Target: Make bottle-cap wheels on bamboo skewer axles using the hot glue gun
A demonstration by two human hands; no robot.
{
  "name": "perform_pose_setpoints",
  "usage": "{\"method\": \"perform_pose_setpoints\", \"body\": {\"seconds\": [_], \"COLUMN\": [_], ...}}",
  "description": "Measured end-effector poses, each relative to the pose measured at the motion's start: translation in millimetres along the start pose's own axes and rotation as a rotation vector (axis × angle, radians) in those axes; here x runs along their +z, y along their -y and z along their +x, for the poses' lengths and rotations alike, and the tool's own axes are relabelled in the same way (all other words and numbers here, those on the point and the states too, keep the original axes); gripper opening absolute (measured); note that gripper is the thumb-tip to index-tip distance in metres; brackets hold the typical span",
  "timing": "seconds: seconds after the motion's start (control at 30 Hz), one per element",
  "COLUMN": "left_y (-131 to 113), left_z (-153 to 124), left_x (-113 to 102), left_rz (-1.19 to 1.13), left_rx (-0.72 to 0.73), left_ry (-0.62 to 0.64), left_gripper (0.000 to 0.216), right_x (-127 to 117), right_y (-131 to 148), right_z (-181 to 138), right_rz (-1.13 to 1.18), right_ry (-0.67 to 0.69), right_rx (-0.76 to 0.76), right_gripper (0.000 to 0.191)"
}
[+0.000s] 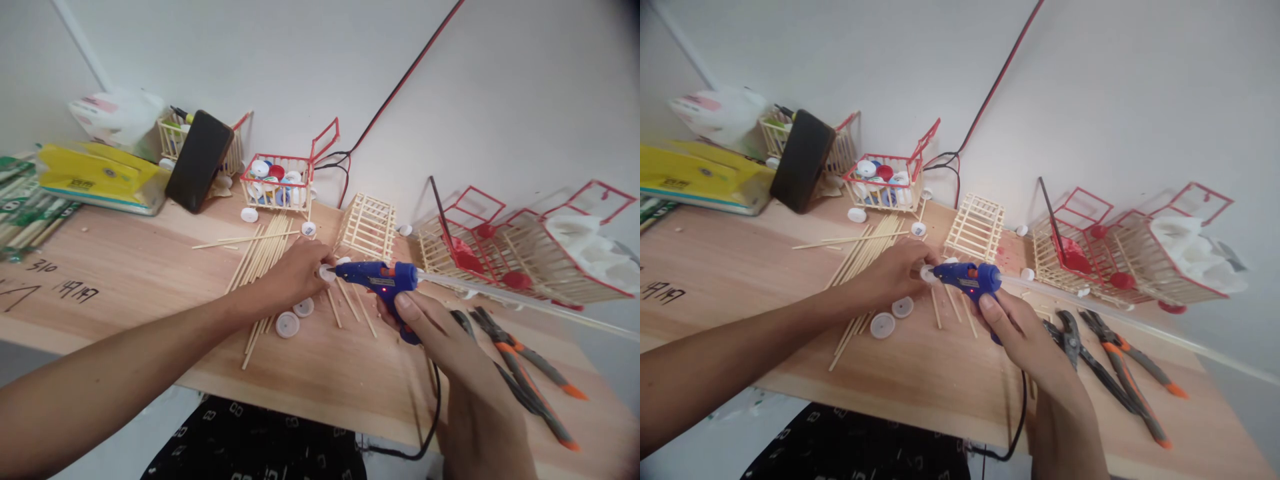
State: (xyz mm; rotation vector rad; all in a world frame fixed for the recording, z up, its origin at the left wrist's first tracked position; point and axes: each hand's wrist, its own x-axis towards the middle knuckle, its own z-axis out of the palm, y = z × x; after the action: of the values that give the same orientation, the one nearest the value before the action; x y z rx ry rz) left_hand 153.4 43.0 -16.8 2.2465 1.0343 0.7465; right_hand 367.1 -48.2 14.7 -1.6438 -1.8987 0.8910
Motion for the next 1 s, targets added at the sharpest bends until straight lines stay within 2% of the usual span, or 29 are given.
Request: {"method": "perform_pose_setpoints", "body": {"seconds": [0.3,0.43,0.7,1.0], "left_y": [3,0,0,2], "left_z": [1,0,1,0], "left_x": [1,-1,-1,1], "left_rz": [0.036,0.034,-0.004,0.039], "left_rx": [0.016,0.019,0.028,0.025], "left_ry": [-0.002,0.003,0.011,-0.002], "left_gripper": [0.019,0.018,0.016,0.019], "right_x": [-3,-2,-1,-1], "right_y": [6,3,-4,0], "right_z": [0,1,1,1], "right_rz": [0.054,-0.003,-0.121,-0.045], "right_ry": [-0.018,-0.009,-0.025,-0.018], "right_rx": [-0.006,-0.049,-0.066,-0.039], "right_gripper": [0.043,0.045,0.038,0.038]}}
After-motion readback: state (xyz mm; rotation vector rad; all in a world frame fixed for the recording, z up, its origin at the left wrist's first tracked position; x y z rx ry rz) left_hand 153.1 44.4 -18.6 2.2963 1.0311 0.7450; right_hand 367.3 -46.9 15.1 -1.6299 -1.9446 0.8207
